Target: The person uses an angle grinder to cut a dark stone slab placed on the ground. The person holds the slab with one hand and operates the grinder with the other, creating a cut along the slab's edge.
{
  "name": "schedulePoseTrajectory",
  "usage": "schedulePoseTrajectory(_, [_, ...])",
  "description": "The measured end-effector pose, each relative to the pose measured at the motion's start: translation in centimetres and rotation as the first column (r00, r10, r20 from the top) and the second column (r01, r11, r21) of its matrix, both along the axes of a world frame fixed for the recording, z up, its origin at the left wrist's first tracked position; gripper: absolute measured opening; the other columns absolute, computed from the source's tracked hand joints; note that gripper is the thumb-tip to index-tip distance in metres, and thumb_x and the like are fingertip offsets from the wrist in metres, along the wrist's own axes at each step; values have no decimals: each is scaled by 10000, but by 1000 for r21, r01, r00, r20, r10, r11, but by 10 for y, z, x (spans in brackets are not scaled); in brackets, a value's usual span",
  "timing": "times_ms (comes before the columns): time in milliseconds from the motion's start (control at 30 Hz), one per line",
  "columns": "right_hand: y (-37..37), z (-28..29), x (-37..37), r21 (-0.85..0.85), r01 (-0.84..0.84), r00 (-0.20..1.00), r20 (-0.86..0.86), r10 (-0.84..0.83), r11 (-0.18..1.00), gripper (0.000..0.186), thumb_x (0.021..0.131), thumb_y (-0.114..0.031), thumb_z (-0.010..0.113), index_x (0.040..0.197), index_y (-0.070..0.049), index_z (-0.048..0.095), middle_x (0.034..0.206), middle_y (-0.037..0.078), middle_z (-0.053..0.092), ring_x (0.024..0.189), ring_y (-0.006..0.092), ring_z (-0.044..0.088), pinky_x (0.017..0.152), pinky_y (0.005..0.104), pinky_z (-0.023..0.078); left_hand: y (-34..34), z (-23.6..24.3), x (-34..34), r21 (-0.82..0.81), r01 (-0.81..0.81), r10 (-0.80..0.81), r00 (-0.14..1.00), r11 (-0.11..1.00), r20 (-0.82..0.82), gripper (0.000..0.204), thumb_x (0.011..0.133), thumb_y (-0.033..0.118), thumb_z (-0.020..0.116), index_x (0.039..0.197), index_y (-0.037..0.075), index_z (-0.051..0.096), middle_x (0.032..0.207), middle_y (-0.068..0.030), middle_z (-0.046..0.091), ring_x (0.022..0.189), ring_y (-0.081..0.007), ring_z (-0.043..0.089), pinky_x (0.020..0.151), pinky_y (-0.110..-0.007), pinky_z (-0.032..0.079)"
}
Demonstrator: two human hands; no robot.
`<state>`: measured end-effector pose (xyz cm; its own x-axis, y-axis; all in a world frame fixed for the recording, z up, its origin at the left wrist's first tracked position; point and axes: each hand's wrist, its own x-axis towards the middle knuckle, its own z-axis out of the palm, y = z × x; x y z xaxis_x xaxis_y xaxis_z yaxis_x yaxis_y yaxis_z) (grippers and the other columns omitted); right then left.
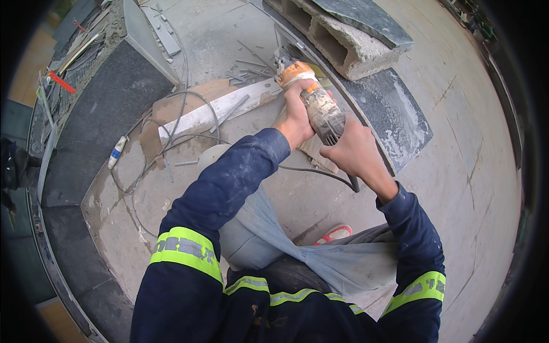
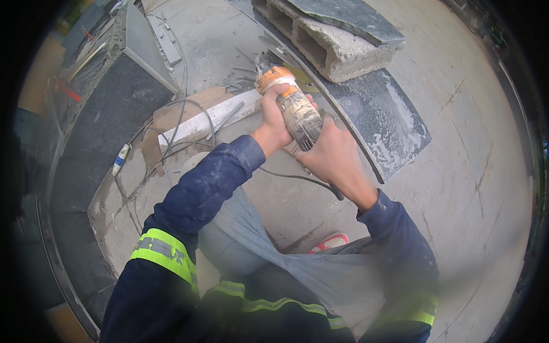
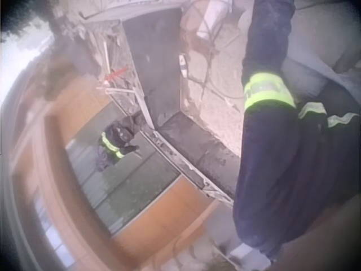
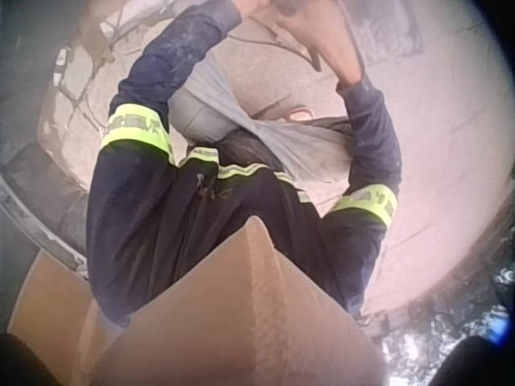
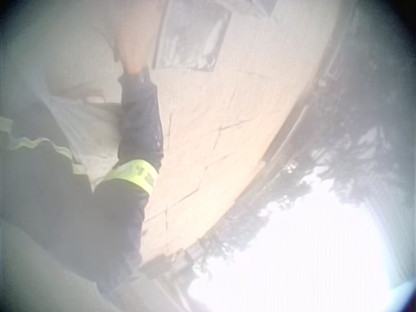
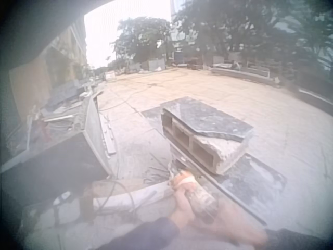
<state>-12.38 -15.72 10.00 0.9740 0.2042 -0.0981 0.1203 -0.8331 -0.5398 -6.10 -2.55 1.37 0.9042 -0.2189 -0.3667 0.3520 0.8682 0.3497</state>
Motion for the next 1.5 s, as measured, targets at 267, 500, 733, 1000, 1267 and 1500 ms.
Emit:
schedulePoseTrajectory(267, [-7,5,-9,-34,3,998,-62,-5,999,499,628,-215,748,941,116,544,787,308,645,796,447,666,754,448,531,-7,5,-11,9,15,-14,1000,1000,-7,511,768,410,586,1061,3,492,938,-137,590,863,-306,621,778,-462,536])
schedulePoseTrajectory(500, [-10,3,-13,-52,8,997,-70,-12,999,481,614,-189,727,951,113,561,768,293,645,769,435,669,734,439,533,-9,7,-17,20,8,-8,1000,1000,-2,508,755,414,595,1038,4,499,913,-136,591,844,-302,623,764,-451,539])
schedulePoseTrajectory(733, [-9,-2,-3,-3,-11,1000,-26,11,1000,480,610,-196,729,938,113,562,762,295,642,770,436,668,731,438,532,-7,6,-8,22,1,-1,1000,1000,-4,500,757,402,592,1044,6,491,919,-139,588,843,-303,621,757,-450,538])
schedulePoseTrajectory(1000, [1,-3,11,-23,0,1000,-21,0,1000,486,603,-205,734,934,112,574,766,288,647,765,422,675,732,426,537,0,6,5,11,-48,48,999,999,-20,455,764,362,589,1061,36,479,884,-156,584,767,-302,632,697,-447,551])
schedulePoseTrajectory(1267, [3,-13,28,-20,-26,998,-55,25,999,518,599,-217,748,936,138,575,803,314,652,814,447,673,766,443,537,7,-2,19,23,-36,36,999,999,15,532,766,387,596,1113,12,447,942,-152,569,852,-325,612,766,-468,532])
schedulePoseTrajectory(1500, [5,-17,38,-94,-33,998,-58,27,995,511,598,-249,742,922,115,585,746,261,655,734,379,687,697,408,542,8,-7,30,63,-44,44,999,997,9,563,776,410,588,1121,-20,468,944,-162,580,849,-326,618,764,-466,540])
